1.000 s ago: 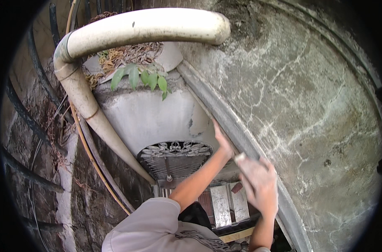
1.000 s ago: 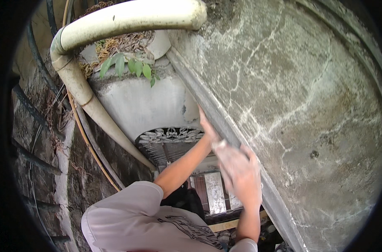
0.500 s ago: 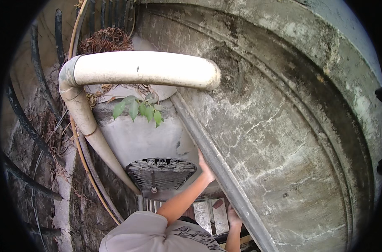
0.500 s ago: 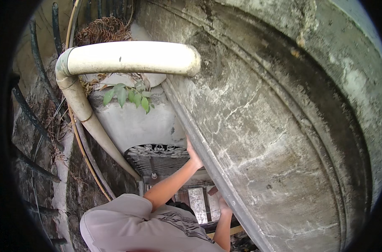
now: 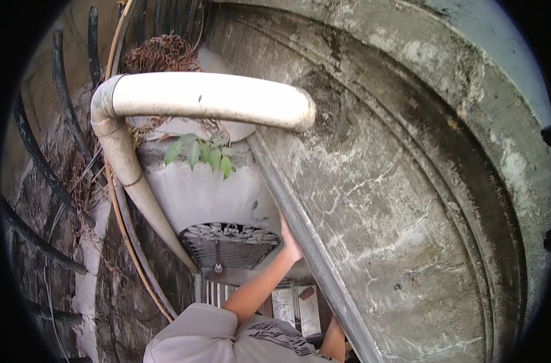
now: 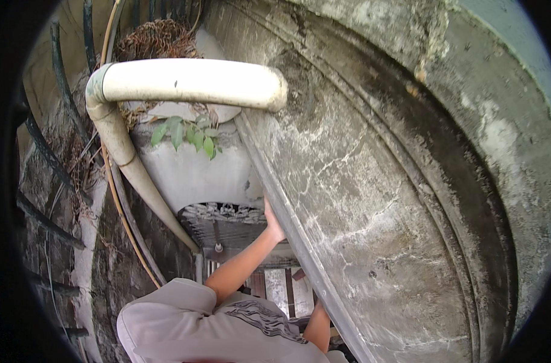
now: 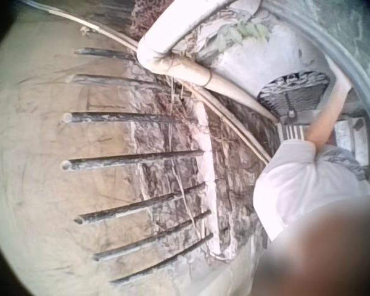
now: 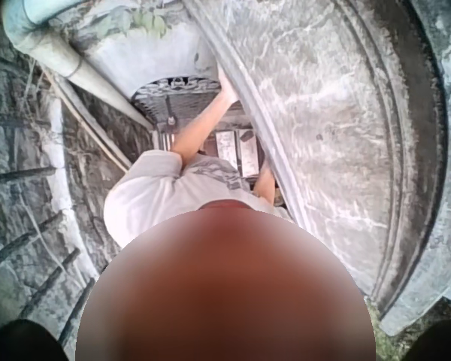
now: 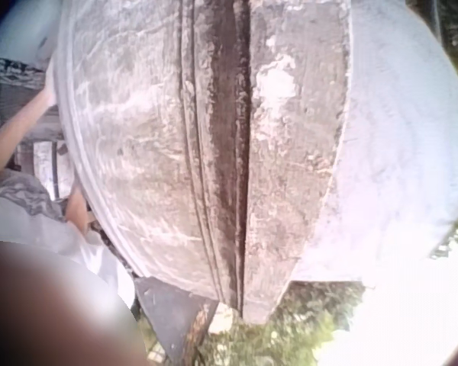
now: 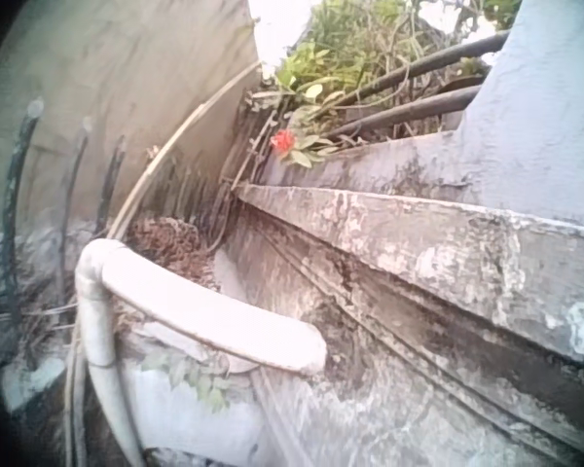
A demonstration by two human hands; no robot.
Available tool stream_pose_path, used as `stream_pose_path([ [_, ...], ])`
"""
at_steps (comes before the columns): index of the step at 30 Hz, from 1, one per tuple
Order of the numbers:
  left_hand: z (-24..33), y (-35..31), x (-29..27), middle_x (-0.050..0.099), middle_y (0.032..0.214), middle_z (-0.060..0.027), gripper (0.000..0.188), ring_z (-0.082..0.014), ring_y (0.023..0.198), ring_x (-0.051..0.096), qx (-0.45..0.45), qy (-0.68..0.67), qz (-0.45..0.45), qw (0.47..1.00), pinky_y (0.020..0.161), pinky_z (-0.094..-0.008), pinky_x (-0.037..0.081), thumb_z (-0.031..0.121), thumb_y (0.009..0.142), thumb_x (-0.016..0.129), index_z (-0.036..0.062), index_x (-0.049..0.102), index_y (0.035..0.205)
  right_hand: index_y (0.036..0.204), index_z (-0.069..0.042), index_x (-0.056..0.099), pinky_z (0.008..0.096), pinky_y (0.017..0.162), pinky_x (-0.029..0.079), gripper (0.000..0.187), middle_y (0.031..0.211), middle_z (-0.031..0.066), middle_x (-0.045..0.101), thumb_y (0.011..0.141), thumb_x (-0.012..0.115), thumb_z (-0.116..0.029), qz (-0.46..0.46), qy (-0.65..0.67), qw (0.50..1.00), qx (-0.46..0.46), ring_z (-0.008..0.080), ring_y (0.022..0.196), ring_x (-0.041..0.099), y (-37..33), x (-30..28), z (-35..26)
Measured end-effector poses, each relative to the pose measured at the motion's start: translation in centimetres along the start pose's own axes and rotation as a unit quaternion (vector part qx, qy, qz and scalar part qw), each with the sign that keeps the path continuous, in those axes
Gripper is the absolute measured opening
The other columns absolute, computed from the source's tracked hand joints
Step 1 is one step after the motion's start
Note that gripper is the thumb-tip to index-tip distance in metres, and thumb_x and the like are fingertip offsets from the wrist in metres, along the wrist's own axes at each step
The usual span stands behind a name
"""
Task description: The person sands a curved concrete ledge using a piece of sandpaper. They repeatedly rub the sandpaper along the ledge's edge and surface, occasionally adjusting their grip and repositioning the sandpaper to reach different sections.
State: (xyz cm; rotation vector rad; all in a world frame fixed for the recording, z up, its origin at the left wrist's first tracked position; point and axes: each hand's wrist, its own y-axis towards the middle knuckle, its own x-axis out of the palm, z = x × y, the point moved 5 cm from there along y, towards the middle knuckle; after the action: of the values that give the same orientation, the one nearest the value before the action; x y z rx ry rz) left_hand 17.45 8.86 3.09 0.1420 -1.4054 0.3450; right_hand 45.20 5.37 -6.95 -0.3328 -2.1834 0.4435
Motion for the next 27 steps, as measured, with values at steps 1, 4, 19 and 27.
stream_pose_path([
  [1,0.1,0.0,-0.2,0.05,0.136,-0.0118,0.097,-0.0307,0.122,0.051,0.008,0.017,0.018,1.0,0.101,-0.0516,0.044,0.086,0.082,0.034,0.015,0.039,0.148,0.133,-0.003,0.055,0.0388,0.097,0.047,0.039,0.123,0.0104,0.064,0.101,0.05,-0.025,-0.004,-0.013,1.0,-0.002,0.0236,0.114,0.06,0.1,0.1,-0.1],
  [4,-0.7,-0.2,-0.4,0.044,0.144,-0.0136,0.1,-0.0312,0.13,0.045,-0.036,-0.009,-0.025,0.999,0.108,-0.0497,0.038,0.087,0.082,0.032,0.0137,0.036,0.149,0.133,-0.003,0.055,0.0388,0.097,0.047,0.039,0.123,0.0106,0.063,0.101,0.05,-0.025,-0.022,-0.061,0.998,-0.008,0.0236,0.114,0.06,0.8,0.6,-0.3],
  [19,-8.9,-4.7,-11.9,0.048,0.142,-0.0207,0.046,-0.0314,0.126,0.051,-0.26,0.302,-0.023,0.917,0.109,-0.0471,0.04,0.015,0.099,0.048,-0.0038,0.043,0.141,0.132,-0.002,0.055,0.0385,0.099,0.046,0.039,0.125,0.0112,0.062,0.101,0.05,-0.024,-0.073,-0.461,0.875,0.128,0.0235,0.116,0.059,-5.0,-9.1,-1.2],
  [27,-4.5,-6.1,-13.0,0.06,0.13,-0.0171,0.039,-0.0257,0.112,0.061,-0.2,0.583,-0.002,0.787,0.095,-0.0367,0.051,0.019,0.099,0.052,-0.0039,0.056,0.131,0.132,-0.002,0.055,0.0383,0.1,0.045,0.038,0.126,0.0116,0.062,0.101,0.05,-0.023,-0.087,-0.428,0.899,0.037,0.0235,0.117,0.058,-3.1,-5.7,-1.5],
])
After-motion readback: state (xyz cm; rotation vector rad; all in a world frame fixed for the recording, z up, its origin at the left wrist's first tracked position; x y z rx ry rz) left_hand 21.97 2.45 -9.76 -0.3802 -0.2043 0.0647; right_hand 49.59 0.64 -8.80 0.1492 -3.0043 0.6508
